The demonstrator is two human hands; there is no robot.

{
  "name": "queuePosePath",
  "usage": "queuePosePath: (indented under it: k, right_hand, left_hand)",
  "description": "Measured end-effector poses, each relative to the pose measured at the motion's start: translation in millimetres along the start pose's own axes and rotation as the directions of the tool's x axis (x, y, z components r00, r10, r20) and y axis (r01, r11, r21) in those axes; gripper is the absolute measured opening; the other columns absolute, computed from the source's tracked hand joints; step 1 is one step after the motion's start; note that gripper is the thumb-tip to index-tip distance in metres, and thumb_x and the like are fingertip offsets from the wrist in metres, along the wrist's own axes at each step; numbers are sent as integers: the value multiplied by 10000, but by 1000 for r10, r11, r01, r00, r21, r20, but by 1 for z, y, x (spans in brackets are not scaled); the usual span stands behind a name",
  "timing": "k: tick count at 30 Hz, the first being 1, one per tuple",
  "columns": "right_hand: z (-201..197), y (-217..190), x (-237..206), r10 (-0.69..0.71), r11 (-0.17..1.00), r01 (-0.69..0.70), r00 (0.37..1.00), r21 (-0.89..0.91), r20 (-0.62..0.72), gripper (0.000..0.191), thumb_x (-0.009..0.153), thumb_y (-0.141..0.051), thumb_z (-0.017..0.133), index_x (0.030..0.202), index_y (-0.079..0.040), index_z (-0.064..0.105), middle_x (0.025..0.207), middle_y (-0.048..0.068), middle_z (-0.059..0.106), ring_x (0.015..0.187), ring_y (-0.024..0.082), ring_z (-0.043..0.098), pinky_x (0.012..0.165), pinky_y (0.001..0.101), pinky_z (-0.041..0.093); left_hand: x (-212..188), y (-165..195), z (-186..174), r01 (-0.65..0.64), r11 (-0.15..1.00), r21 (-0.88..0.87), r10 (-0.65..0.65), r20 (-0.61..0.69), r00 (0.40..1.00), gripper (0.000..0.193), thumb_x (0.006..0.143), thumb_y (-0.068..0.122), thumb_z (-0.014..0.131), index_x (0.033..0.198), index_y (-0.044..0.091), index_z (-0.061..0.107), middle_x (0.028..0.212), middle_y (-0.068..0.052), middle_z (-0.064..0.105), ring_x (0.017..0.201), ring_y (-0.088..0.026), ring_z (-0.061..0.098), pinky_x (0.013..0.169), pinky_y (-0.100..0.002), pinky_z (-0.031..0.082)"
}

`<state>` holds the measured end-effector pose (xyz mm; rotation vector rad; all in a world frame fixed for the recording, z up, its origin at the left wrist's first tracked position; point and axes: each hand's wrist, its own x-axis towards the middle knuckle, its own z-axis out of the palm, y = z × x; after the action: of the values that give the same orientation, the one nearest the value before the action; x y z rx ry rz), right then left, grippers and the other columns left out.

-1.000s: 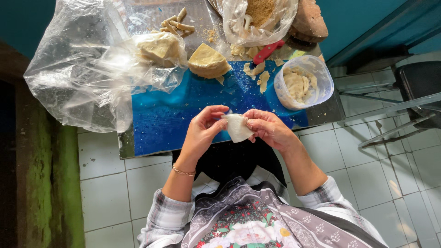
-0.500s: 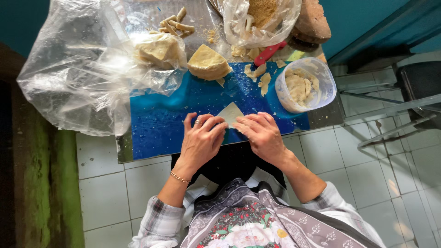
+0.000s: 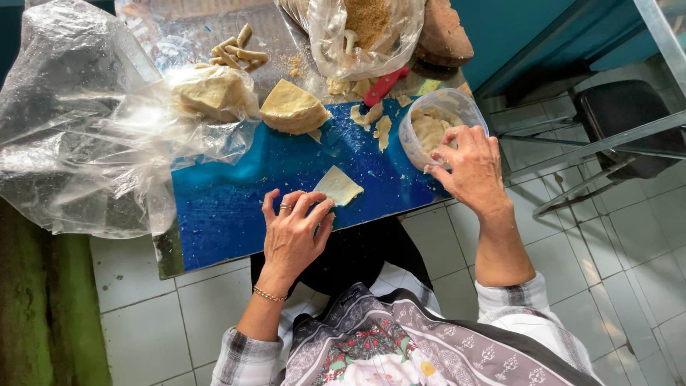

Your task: The person pinches off pieces of dough and shapes them by hand on a blue tray, pressing and folding each piece into form. They dip shaped pieces into a bag of brown powder and place finished dough pieces on the tray, with a container of dough pieces and a red-handled knife on the table.

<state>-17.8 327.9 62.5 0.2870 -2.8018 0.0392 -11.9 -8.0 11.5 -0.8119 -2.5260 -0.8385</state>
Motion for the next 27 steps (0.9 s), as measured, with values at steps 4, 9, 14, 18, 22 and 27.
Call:
queuePosePath:
  k: [4, 9, 14, 18, 22, 27]
  right_hand:
    - [-2, -2, 3, -18, 998, 21, 999, -63, 44, 203, 769, -307, 853, 896, -169, 775, 1096, 1, 598, 1067, 250, 538, 851, 437, 403]
    - [-2, -2, 8, -3, 1000, 5, 998, -31, 69, 330, 702, -332, 875, 876, -106, 709, 1104, 37, 592, 1061, 259, 544, 845, 442, 409]
    - [-1, 2, 4, -48, 995, 47, 999, 86, 6, 306, 735, -291, 864, 962, -116, 755, 1149, 26, 617, 1078, 262, 554, 881, 427, 419]
    - [1, 2, -2, 13, 996, -17, 999, 87, 48, 206, 756, -276, 864, 904, -157, 781, 1101, -22, 653, 1041, 224, 570, 892, 420, 431]
    - [2, 4, -8, 26, 992, -26, 1000, 125, 0, 338, 736, -276, 856, 1040, -136, 806, 1063, 13, 633, 1013, 242, 558, 858, 425, 437]
    - [3, 7, -11, 61, 983, -61, 998, 172, 7, 138, 844, -224, 824, 970, -172, 797, 1074, -15, 642, 1054, 213, 573, 901, 395, 459]
  left_hand:
    - [0, -2, 1, -19, 1000, -12, 19, -9, 1000, 187, 897, 220, 730, 1081, 192, 717, 1139, 37, 660, 1117, -215, 604, 1131, -555, 274]
    - [-1, -1, -1, -16, 1000, -18, 16, 0, 1000, 178, 894, 230, 730, 1069, 194, 723, 1121, 36, 662, 1103, -217, 609, 1132, -560, 267]
    - [-3, -2, -1, -14, 1000, -26, 14, 5, 1000, 183, 897, 229, 729, 1077, 195, 725, 1121, 35, 662, 1103, -215, 613, 1142, -560, 261]
    - [-4, -2, -1, -18, 1000, -24, 18, -1, 1000, 187, 897, 233, 729, 1079, 192, 725, 1127, 34, 662, 1106, -216, 612, 1144, -564, 256]
    - [-4, -3, -1, -24, 1000, -21, 24, -2, 1000, 201, 896, 235, 728, 1091, 190, 723, 1138, 28, 661, 1109, -219, 611, 1143, -563, 256]
    - [-5, -3, -1, -22, 999, -29, 22, 0, 1000, 207, 892, 236, 726, 1095, 192, 721, 1140, 30, 659, 1116, -221, 607, 1147, -562, 256]
